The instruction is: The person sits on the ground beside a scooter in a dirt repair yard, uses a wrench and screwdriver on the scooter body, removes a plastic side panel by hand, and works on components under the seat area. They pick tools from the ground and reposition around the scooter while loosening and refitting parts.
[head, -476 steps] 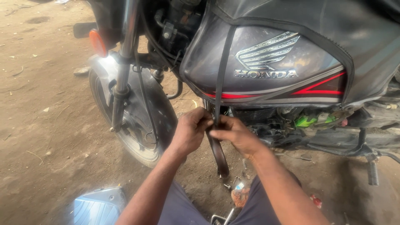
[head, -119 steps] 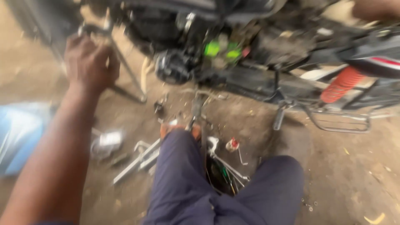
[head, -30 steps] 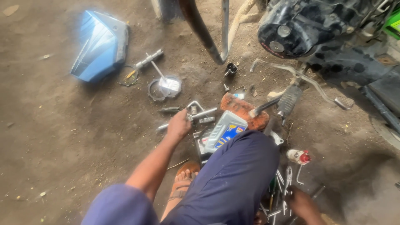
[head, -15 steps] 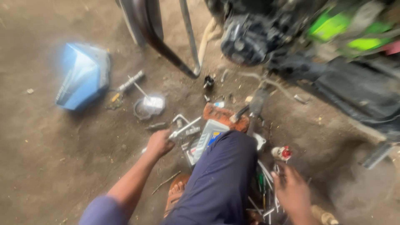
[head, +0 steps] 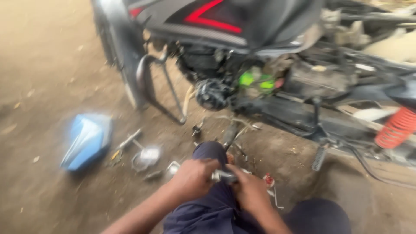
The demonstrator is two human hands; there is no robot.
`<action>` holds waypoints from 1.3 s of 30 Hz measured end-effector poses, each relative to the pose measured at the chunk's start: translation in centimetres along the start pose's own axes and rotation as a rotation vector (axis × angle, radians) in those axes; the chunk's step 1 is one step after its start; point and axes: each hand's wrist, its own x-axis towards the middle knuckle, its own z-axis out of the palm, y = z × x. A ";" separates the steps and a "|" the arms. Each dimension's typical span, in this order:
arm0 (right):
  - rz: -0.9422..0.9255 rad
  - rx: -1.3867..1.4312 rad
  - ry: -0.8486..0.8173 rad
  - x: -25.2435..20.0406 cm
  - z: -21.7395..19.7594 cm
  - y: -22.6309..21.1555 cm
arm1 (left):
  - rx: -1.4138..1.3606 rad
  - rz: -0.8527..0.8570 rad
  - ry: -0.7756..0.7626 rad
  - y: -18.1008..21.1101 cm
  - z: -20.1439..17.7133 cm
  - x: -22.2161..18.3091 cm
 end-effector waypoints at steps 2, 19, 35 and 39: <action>0.122 0.152 0.102 -0.8 0.1 3.5 | -0.140 -0.016 0.045 0.9 -0.3 1.5; -0.061 0.728 0.630 -2.1 -1.3 2.0 | -2.052 -0.691 0.641 5.5 5.2 12.7; -0.189 -0.060 0.800 1.4 -40.7 -3.9 | -0.229 0.504 0.123 16.2 -12.8 29.2; -0.380 -0.341 0.805 11.4 -47.0 -2.0 | 0.168 0.668 0.413 15.5 -13.0 44.5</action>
